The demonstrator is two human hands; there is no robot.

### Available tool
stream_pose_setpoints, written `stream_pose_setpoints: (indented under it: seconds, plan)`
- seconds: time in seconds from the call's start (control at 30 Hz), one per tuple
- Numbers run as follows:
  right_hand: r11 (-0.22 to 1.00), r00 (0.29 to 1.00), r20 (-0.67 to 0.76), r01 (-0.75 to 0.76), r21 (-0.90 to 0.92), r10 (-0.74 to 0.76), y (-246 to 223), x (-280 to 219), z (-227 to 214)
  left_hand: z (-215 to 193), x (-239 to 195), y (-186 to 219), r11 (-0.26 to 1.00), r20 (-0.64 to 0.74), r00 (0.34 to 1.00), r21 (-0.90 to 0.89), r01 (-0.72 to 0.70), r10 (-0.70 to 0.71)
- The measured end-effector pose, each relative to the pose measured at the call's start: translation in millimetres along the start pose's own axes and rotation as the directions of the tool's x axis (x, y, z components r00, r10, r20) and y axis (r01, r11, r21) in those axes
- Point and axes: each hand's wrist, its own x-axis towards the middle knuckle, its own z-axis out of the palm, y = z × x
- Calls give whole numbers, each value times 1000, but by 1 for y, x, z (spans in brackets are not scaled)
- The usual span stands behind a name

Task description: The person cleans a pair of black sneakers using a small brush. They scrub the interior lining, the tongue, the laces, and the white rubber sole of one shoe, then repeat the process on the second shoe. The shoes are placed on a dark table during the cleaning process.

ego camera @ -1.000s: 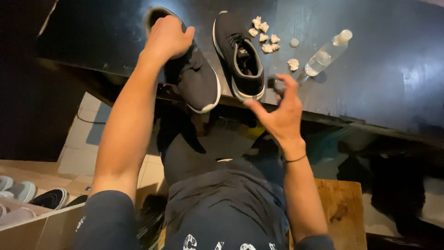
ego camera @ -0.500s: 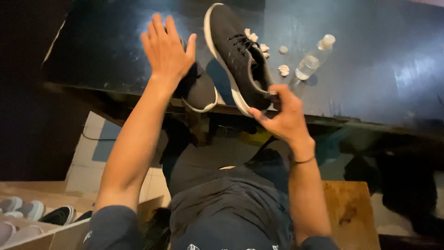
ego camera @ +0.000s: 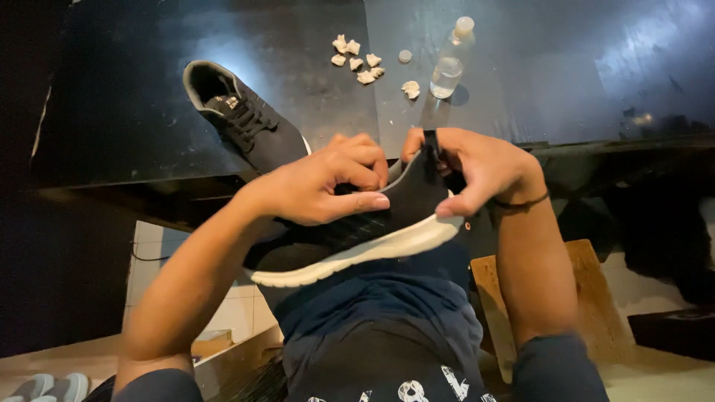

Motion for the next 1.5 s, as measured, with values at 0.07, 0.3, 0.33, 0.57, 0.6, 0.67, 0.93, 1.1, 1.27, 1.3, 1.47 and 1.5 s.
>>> stream_pose_setpoints:
  seconds: [0.07,0.3,0.33,0.57,0.6,0.67,0.93,1.1,1.27,1.3,1.47,1.5]
  plan:
    - [999,999,-36,-26,-41,24,8,3,-1,17,-5,-15,996,-56,998,-83,-23,19]
    - [990,988,-145,-65,-125,47,23,4,8,81,-44,-69,945,-241,943,-285,158,-230]
    - [990,989,-140,-66,-126,48,19,1,9,85,-48,-78,945,-246,941,-286,159,-232]
    - [689,873,-471,-263,-676,-129,5,-23,33,90,-53,-73,719,-378,749,-670,184,-544]
    - [464,862,-419,-259,-847,-285,8,-23,37,91,-55,-78,726,-385,742,-659,196,-549]
    - [335,858,-337,-209,-919,-388,6,-18,53,90,-51,-71,736,-386,740,-642,214,-551]
    - [124,796,-164,-112,-986,-582,2,-6,90,90,-54,-76,749,-346,748,-596,290,-566]
    - [218,707,-336,-256,-942,-623,5,-16,71,94,-60,-88,749,-371,716,-581,317,-591]
    - [250,735,-235,-93,-964,-635,20,-5,91,89,-52,-77,760,-374,720,-564,324,-584]
    - [207,699,-236,-127,-970,-675,33,-10,72,89,-53,-73,766,-376,717,-543,342,-587]
    - [162,687,-318,-283,-945,-653,13,-15,70,92,-55,-86,795,-384,721,-464,390,-577]
    - [295,669,-323,-160,-942,-669,6,-6,86,94,-54,-86,797,-391,717,-459,392,-577]
